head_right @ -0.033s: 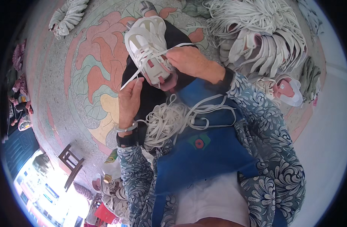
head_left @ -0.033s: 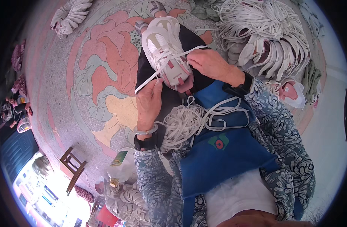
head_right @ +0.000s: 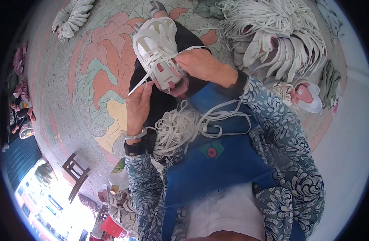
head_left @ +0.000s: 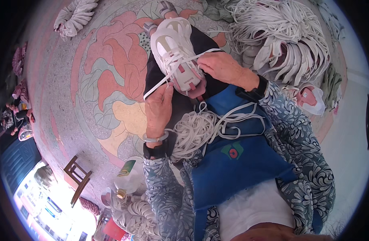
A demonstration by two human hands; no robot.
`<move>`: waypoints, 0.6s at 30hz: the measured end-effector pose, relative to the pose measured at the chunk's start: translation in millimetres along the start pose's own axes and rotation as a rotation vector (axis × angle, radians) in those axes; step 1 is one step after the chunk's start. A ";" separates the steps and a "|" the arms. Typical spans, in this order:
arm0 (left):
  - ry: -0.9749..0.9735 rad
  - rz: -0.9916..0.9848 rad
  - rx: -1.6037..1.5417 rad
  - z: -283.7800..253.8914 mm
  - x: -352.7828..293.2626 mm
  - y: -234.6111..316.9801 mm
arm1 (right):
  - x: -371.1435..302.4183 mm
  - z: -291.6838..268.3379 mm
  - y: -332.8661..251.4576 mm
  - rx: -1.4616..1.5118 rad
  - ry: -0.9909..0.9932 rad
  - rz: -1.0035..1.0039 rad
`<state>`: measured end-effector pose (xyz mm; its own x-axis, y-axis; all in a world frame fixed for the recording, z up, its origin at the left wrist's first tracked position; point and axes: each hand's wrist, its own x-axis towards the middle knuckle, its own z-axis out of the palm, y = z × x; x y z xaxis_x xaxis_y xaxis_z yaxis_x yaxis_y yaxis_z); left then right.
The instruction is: Manually thread laces through the eyelets of a shoe upper.
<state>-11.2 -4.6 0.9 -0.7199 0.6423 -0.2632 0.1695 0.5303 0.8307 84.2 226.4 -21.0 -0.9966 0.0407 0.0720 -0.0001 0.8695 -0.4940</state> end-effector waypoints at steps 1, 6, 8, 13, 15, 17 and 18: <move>0.010 -0.071 0.109 0.3 0.3 8.1 | 4.3 2.2 2.1 0.025 0.010 -0.017; 0.072 0.045 0.095 -10.5 -17.0 17.8 | 7.2 -6.1 5.5 -0.133 -0.041 0.147; 0.078 0.113 0.016 -13.7 -23.3 15.3 | 6.9 -6.8 8.6 -0.114 -0.048 0.204; -0.098 -0.122 -0.121 -6.1 -33.6 19.9 | -17.6 -27.5 6.6 -0.023 -0.016 0.038; -0.119 -0.058 -0.044 -7.2 -36.0 7.9 | -27.7 -32.3 4.4 -0.007 -0.038 0.035; 0.059 0.017 0.118 -12.1 -37.9 -0.3 | -34.4 -34.8 -2.5 0.007 -0.063 0.035; 0.162 0.045 0.144 -19.2 -36.5 -6.6 | -35.6 -35.6 -9.2 -0.078 -0.092 0.073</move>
<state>1.0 -42.2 14.4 -0.8061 0.5762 -0.1352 0.2900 0.5837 0.7584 122.6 234.5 11.8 -0.9971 0.0631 -0.0429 0.0754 0.9016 -0.4259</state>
